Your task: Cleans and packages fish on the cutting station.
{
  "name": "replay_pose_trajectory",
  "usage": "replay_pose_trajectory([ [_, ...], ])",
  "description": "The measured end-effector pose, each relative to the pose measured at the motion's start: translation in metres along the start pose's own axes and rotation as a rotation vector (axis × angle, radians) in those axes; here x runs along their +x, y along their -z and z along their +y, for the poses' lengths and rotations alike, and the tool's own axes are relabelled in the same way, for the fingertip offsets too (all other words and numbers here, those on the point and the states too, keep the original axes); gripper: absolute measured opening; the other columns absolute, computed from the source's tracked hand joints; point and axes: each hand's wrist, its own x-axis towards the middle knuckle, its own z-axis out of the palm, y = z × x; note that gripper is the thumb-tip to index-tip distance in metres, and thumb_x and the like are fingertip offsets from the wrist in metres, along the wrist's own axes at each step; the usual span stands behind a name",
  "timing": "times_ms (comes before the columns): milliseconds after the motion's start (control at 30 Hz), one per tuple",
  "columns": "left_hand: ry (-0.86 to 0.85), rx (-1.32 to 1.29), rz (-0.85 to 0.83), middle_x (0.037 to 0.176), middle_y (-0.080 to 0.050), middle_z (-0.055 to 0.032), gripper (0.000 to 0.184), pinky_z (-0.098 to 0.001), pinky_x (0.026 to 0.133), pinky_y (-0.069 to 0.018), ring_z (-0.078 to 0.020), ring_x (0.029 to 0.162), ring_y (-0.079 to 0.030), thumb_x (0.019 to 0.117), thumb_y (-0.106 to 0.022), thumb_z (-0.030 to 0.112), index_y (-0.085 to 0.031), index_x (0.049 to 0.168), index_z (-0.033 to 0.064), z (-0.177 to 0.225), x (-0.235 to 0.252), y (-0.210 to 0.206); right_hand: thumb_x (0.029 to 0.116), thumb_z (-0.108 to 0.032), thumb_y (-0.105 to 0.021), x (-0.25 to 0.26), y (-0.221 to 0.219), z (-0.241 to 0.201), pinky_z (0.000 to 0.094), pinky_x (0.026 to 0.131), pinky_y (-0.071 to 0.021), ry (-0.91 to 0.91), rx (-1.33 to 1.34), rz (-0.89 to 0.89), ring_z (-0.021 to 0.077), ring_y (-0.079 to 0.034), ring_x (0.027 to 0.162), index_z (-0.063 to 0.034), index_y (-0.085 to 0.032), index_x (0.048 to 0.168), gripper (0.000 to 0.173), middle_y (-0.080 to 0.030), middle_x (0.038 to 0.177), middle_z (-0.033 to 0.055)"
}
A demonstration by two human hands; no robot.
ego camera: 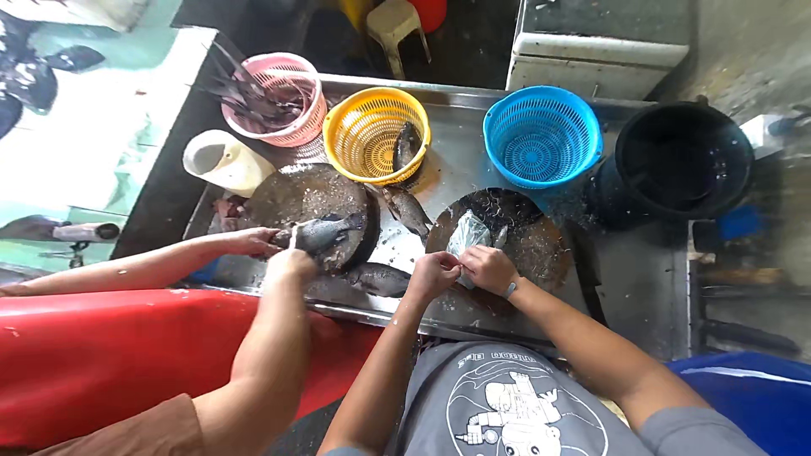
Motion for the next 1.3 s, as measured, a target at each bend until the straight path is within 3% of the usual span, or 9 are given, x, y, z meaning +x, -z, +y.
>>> replay_pose_trajectory([
  [200, -0.016, 0.093, -0.029, 0.087, -0.075, -0.002, 0.019, -0.0414, 0.08, -0.0618, -0.0128, 0.081, -0.073, 0.0903, -0.073, 0.026, -0.073, 0.101, 0.0098, -0.002, 0.003, -0.013, 0.0912, -0.009, -0.067, -0.005, -0.003, 0.006, 0.0435, 0.073, -0.0625, 0.067, 0.016, -0.007, 0.0278, -0.073, 0.087, -0.0032, -0.075, 0.096, 0.011, -0.072, 0.093, 0.0124],
  [367, -0.051, 0.061, -0.178, 0.09, -0.07, -0.0101, 0.022, -0.0467, 0.083, -0.0577, -0.021, 0.084, -0.069, 0.0995, -0.061, 0.023, -0.068, 0.109, 0.0042, -0.007, 0.007, -0.018, 0.0909, -0.009, -0.066, -0.009, -0.008, 0.011, 0.0423, 0.077, -0.0624, 0.113, 0.058, -0.002, 0.027, -0.072, 0.087, -0.0037, -0.073, 0.095, 0.01, -0.072, 0.092, 0.0119],
  [533, -0.095, 0.115, -0.289, 0.09, -0.067, -0.0132, 0.024, -0.0493, 0.083, -0.0551, -0.0256, 0.088, -0.068, 0.1029, -0.056, 0.025, -0.065, 0.102, 0.0028, -0.004, 0.01, -0.015, 0.0941, -0.015, -0.065, -0.012, -0.011, 0.016, 0.0443, 0.082, -0.0609, 0.187, 0.05, -0.037, 0.028, -0.072, 0.092, -0.005, -0.072, 0.095, 0.012, -0.071, 0.092, 0.012],
  [733, -0.041, 0.101, -0.068, 0.092, -0.067, -0.0144, 0.025, -0.0501, 0.083, -0.0562, -0.0274, 0.089, -0.068, 0.1023, -0.052, 0.023, -0.064, 0.103, 0.0022, -0.001, 0.003, -0.025, 0.0956, -0.019, -0.062, -0.013, -0.016, 0.012, 0.0457, 0.077, -0.0584, 0.043, 0.056, 0.03, 0.0255, -0.071, 0.09, -0.0089, -0.076, 0.098, 0.017, -0.073, 0.093, 0.0087],
  [900, 0.052, -0.251, 0.035, 0.081, -0.062, -0.0124, 0.028, -0.0478, 0.069, -0.0547, -0.0242, 0.072, -0.063, 0.102, -0.044, 0.021, -0.061, 0.11, -0.0001, -0.009, -0.004, -0.042, 0.0896, -0.016, -0.066, -0.009, -0.014, 0.004, 0.0498, 0.081, -0.0545, -0.316, 0.373, 0.019, 0.0224, -0.068, 0.084, -0.0059, -0.071, 0.082, 0.013, -0.071, 0.084, 0.0066],
  [967, 0.064, -0.385, 0.069, 0.082, -0.062, -0.0103, 0.026, -0.0452, 0.07, -0.0566, -0.0213, 0.072, -0.063, 0.1021, -0.044, 0.019, -0.06, 0.11, 0.0008, -0.012, -0.007, -0.046, 0.0845, -0.012, -0.07, -0.008, -0.01, 0.002, 0.0496, 0.08, -0.0567, -0.383, 0.422, 0.007, 0.0237, -0.068, 0.084, -0.0056, -0.07, 0.085, 0.006, -0.07, 0.085, 0.0078],
  [1067, 0.063, -0.412, 0.086, 0.088, -0.066, -0.0105, 0.023, -0.0426, 0.073, -0.0573, -0.0205, 0.077, -0.066, 0.1027, -0.048, 0.018, -0.061, 0.112, 0.0014, -0.007, -0.011, -0.04, 0.0822, -0.013, -0.073, -0.008, 0.003, 0.004, 0.0527, 0.087, -0.0555, -0.26, 0.308, -0.018, 0.0254, -0.068, 0.095, -0.0113, -0.074, 0.118, 0.036, -0.071, 0.108, 0.0091],
  [1100, 0.053, -0.403, 0.09, 0.088, -0.066, -0.0102, 0.022, -0.0419, 0.072, -0.0573, -0.0202, 0.076, -0.066, 0.1026, -0.049, 0.017, -0.061, 0.112, 0.002, -0.006, -0.011, -0.038, 0.0842, -0.015, -0.072, -0.007, 0.006, 0.004, 0.053, 0.09, -0.0546, -0.211, 0.254, -0.029, 0.0261, -0.068, 0.1, -0.0123, -0.074, 0.12, 0.036, -0.071, 0.113, 0.0095],
  [1300, 0.056, -0.243, 0.283, 0.088, -0.072, -0.0048, 0.02, -0.0406, 0.073, -0.0603, -0.0149, 0.075, -0.069, 0.0961, -0.067, 0.024, -0.069, 0.108, 0.0076, 0.009, -0.012, -0.03, 0.0912, -0.012, -0.068, 0.003, 0.011, 0.003, 0.0506, 0.085, -0.0583, -0.156, 0.145, -0.017, 0.0268, -0.07, 0.095, -0.006, -0.075, 0.098, 0.012, -0.072, 0.1, 0.0104],
])
